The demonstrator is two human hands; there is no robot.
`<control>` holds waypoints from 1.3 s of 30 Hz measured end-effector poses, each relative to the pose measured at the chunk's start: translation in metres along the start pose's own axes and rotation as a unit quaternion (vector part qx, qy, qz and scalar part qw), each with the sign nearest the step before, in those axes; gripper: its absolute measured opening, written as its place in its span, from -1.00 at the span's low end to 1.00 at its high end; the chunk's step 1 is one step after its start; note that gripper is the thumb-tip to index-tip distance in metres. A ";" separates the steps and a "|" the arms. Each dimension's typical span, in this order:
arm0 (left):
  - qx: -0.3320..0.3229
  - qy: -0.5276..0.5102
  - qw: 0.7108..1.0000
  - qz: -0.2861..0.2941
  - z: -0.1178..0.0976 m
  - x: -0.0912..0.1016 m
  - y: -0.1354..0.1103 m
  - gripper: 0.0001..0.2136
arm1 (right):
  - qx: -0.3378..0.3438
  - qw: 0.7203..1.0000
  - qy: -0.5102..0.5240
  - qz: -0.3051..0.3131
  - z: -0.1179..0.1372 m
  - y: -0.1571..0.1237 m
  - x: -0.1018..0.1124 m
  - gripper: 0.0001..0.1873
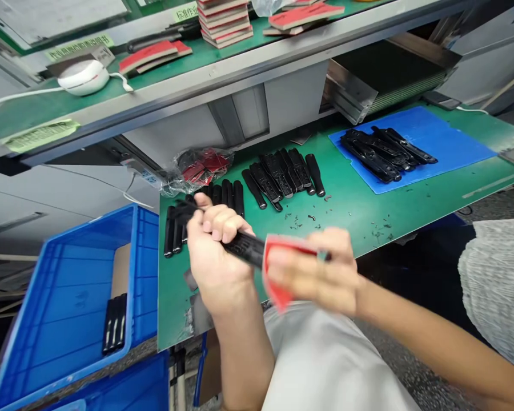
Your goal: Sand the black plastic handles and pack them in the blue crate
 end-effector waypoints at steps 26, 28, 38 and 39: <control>-0.029 0.145 0.989 -0.015 0.028 0.024 0.000 -0.75 | 0.418 0.878 0.114 0.203 -0.004 -0.010 0.036 -0.81; -0.130 0.180 0.970 -0.099 0.015 0.044 0.008 -0.80 | 0.410 0.866 0.120 0.261 -0.038 -0.016 0.019 -0.70; -0.116 0.625 0.764 -0.108 0.103 0.137 -0.030 -0.58 | -0.377 0.731 0.337 0.458 -0.139 -0.064 -0.036 -0.36; -0.130 0.696 0.703 -0.076 0.098 0.136 -0.019 -0.55 | -0.449 0.679 0.375 0.443 -0.142 -0.072 -0.037 -0.42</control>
Point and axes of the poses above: each hand's wrist, its own y-axis towards the middle knuckle, its own x-axis out of the back of the hand, z = x × y, the point moved 3 cm from there along y, towards the middle knuckle, and after that the axes turned 15 degrees about -x, right-handed, at the moved point
